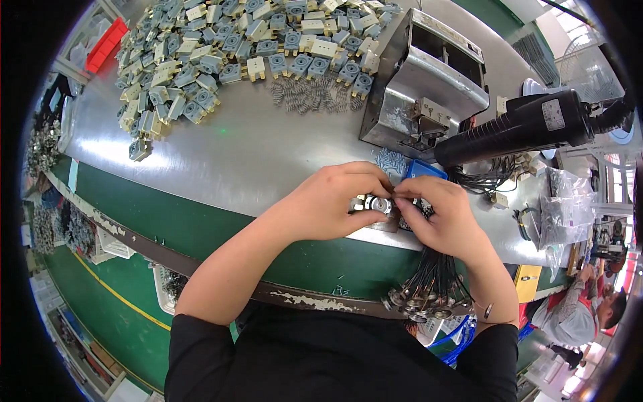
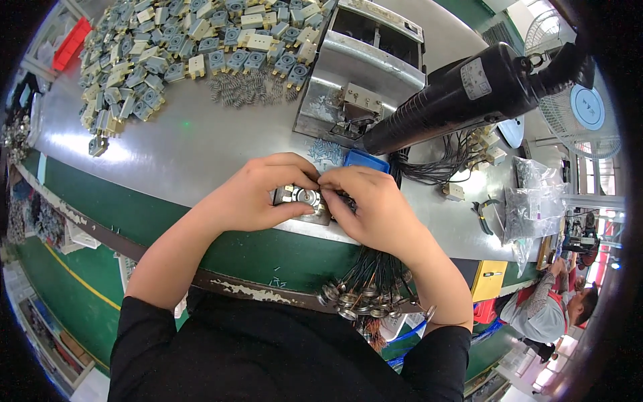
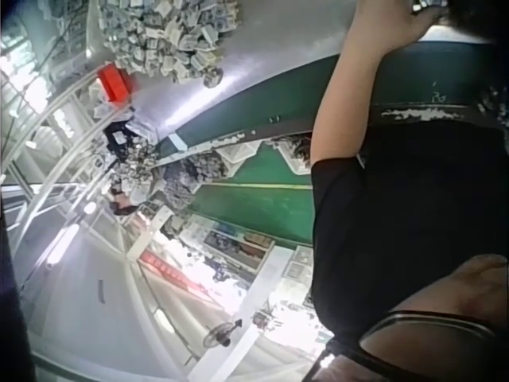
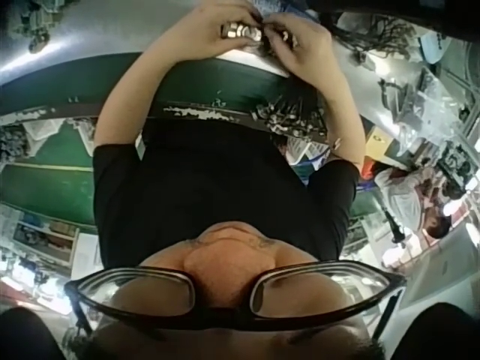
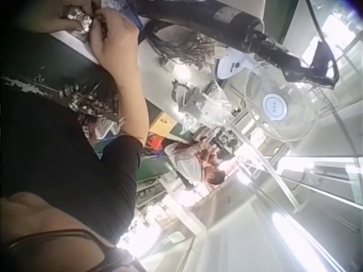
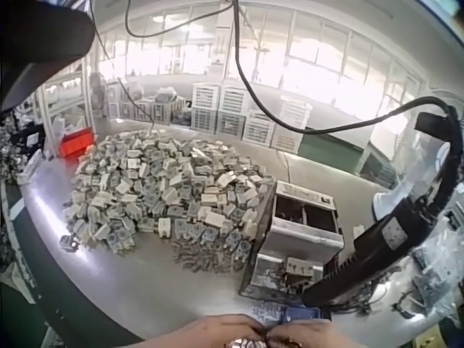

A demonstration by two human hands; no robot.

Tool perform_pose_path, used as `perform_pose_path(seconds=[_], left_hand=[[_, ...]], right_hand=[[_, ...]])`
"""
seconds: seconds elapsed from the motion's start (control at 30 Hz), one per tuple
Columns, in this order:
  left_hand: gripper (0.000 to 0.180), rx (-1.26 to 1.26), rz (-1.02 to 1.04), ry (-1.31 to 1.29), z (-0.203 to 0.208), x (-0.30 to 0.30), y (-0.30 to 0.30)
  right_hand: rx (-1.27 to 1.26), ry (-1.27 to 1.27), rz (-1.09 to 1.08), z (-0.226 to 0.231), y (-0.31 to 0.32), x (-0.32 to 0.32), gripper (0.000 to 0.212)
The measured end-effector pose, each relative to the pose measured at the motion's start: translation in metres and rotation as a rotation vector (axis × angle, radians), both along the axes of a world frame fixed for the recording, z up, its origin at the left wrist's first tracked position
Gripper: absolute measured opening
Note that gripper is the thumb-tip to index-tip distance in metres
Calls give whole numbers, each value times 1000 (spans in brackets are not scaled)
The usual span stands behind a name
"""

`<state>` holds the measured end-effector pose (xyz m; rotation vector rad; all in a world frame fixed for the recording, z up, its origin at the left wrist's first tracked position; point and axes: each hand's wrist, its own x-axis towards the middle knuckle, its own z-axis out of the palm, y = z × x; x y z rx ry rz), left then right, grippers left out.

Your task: Assembling small electrical components using wires and an electric screwdriver at a factory workbench.

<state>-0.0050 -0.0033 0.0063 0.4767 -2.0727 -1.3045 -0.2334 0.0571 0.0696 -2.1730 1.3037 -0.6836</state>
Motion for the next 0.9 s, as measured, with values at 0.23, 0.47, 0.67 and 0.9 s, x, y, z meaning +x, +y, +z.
perform_pose_path(seconds=[0.23,0.47,0.67,0.9], left_hand=[[32,3,37,-42,2,0,0],[35,7,31,-36,3,-1,-1],[31,-63,-8,-60,1,0,-1],[29,-51,-24,-99,8,-2,-5]], right_hand=[[-43,-14,43,-1,-7,4,22],[-65,-63,-92,-12,3,7,24],[-426,-1,-73,-24,4,0,29],[-727,-587,-441,17,-22,-36,85]])
